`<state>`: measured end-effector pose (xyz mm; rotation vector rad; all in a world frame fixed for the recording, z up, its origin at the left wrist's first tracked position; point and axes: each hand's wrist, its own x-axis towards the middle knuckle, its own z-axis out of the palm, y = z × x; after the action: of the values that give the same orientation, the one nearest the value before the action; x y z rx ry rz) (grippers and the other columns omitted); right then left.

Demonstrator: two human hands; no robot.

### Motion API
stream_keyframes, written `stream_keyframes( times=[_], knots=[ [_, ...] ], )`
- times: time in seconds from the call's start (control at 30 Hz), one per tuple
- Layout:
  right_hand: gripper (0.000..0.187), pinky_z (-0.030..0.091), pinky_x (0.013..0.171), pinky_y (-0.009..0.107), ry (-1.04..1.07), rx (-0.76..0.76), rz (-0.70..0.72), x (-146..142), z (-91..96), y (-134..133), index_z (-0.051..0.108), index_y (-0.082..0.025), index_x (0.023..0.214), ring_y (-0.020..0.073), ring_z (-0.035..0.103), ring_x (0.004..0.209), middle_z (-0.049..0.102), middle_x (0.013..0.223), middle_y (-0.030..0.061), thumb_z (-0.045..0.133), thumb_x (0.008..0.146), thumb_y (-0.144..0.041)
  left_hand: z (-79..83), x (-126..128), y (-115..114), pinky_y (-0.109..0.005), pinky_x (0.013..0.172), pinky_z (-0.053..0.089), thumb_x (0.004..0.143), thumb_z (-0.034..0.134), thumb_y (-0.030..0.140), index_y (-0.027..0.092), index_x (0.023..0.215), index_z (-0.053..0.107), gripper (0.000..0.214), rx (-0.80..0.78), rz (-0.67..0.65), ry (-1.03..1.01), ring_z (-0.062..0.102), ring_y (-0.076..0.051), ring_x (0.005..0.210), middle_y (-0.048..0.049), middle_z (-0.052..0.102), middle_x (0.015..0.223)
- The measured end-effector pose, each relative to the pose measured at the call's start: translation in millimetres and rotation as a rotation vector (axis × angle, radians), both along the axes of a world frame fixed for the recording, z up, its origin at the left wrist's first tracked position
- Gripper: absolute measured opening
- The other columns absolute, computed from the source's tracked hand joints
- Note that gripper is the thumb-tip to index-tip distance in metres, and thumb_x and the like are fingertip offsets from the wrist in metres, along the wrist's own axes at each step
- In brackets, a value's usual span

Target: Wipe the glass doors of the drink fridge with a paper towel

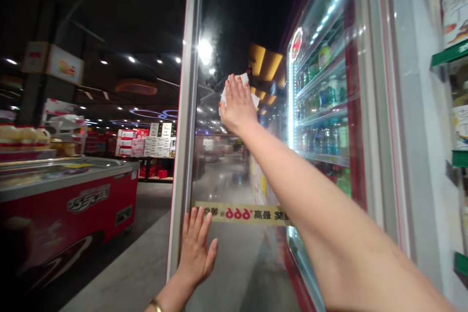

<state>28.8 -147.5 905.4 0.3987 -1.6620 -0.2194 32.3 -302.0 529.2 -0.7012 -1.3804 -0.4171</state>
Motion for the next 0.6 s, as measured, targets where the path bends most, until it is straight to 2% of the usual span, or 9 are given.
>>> stream_keyframes(
  times=[0.03,0.1,0.17,0.23,0.3,0.37,0.43,0.53,0.6],
  knots=[
    [0.078,0.009,0.138,0.064,0.010,0.023,0.011,0,-31.1,-7,0.016,0.003,0.170,0.0359,0.007,0.170,0.014,0.181,0.0246,0.038,0.104,-0.032,-1.2,0,1,-0.047,0.142,0.010,0.100,0.052,0.019,0.020,0.173,0.023,0.078,0.019,-0.014,-0.003,0.017,-0.024,0.171,-0.0048,0.019,0.183],
    [0.077,0.011,0.140,0.058,0.035,0.264,0.056,7,-122.0,-21,0.024,0.002,0.169,0.0314,0.009,0.171,0.022,0.180,0.0217,0.042,0.103,-0.033,-2.8,-1,1,-0.046,0.141,0.009,0.102,0.049,0.019,0.019,0.173,0.019,0.078,0.060,-0.040,-0.004,0.012,-0.024,0.171,-0.0060,0.013,0.184],
    [0.066,0.019,0.140,0.038,0.041,0.454,0.099,24,-221.0,-20,0.052,-0.015,0.161,0.0179,0.013,0.170,0.040,0.176,0.0039,0.046,0.100,-0.041,-2.9,-1,1,-0.046,0.141,0.009,0.103,0.047,0.019,0.018,0.174,0.016,0.077,0.085,-0.055,-0.009,0.008,-0.023,0.172,-0.0070,0.009,0.185],
    [0.054,0.029,0.134,0.023,0.045,0.549,0.126,47,-290.7,7,0.066,-0.039,0.147,0.0045,0.015,0.167,0.045,0.169,-0.0174,0.044,0.099,-0.045,-1.3,-1,0,-0.046,0.141,0.011,0.103,0.049,0.020,0.020,0.173,0.018,0.077,0.070,-0.055,-0.018,0.009,-0.024,0.172,-0.0062,0.010,0.185],
    [0.057,0.030,0.133,0.022,0.043,0.461,0.073,67,-312.8,55,0.058,-0.041,0.155,0.0029,0.017,0.166,0.038,0.172,-0.0202,0.045,0.099,-0.037,1.5,-1,1,-0.048,0.141,0.012,0.101,0.053,0.020,0.024,0.173,0.025,0.077,0.014,-0.027,-0.036,0.012,-0.026,0.171,-0.0043,0.016,0.184],
    [0.072,0.023,0.140,0.040,0.059,0.241,-0.010,78,-297.4,108,0.035,-0.024,0.171,0.0151,0.013,0.169,0.024,0.181,-0.0036,0.045,0.100,-0.027,4.5,-2,4,-0.050,0.142,0.009,0.100,0.057,0.022,0.026,0.171,0.029,0.077,-0.043,0.012,-0.048,0.013,-0.027,0.171,-0.0032,0.022,0.182],
    [0.080,0.020,0.137,0.065,0.122,-0.131,-0.118,81,-274.2,143,0.008,-0.012,0.175,0.0301,0.008,0.170,0.011,0.182,0.0130,0.042,0.103,-0.025,6.7,-2,6,-0.050,0.142,0.007,0.100,0.060,0.025,0.026,0.171,0.031,0.077,-0.067,0.037,-0.050,0.015,-0.026,0.171,-0.0031,0.027,0.180],
    [0.080,0.026,0.129,0.079,0.206,-0.608,-0.237,74,-284.6,134,-0.005,-0.014,0.174,0.0394,0.009,0.169,0.007,0.182,0.0181,0.035,0.107,-0.030,7.5,-2,8,-0.049,0.142,0.008,0.099,0.062,0.027,0.026,0.171,0.030,0.079,-0.051,0.036,-0.065,0.017,-0.025,0.170,-0.0043,0.030,0.179],
    [0.081,0.026,0.134,0.072,0.144,-0.466,-0.213,70,-329.3,99,0.002,-0.014,0.175,0.0356,0.011,0.169,0.011,0.181,0.0156,0.039,0.104,-0.027,7.1,-1,8,-0.050,0.142,0.009,0.099,0.064,0.028,0.028,0.171,0.031,0.079,-0.045,0.026,-0.090,0.019,-0.025,0.170,-0.0046,0.033,0.178]
  ],
)
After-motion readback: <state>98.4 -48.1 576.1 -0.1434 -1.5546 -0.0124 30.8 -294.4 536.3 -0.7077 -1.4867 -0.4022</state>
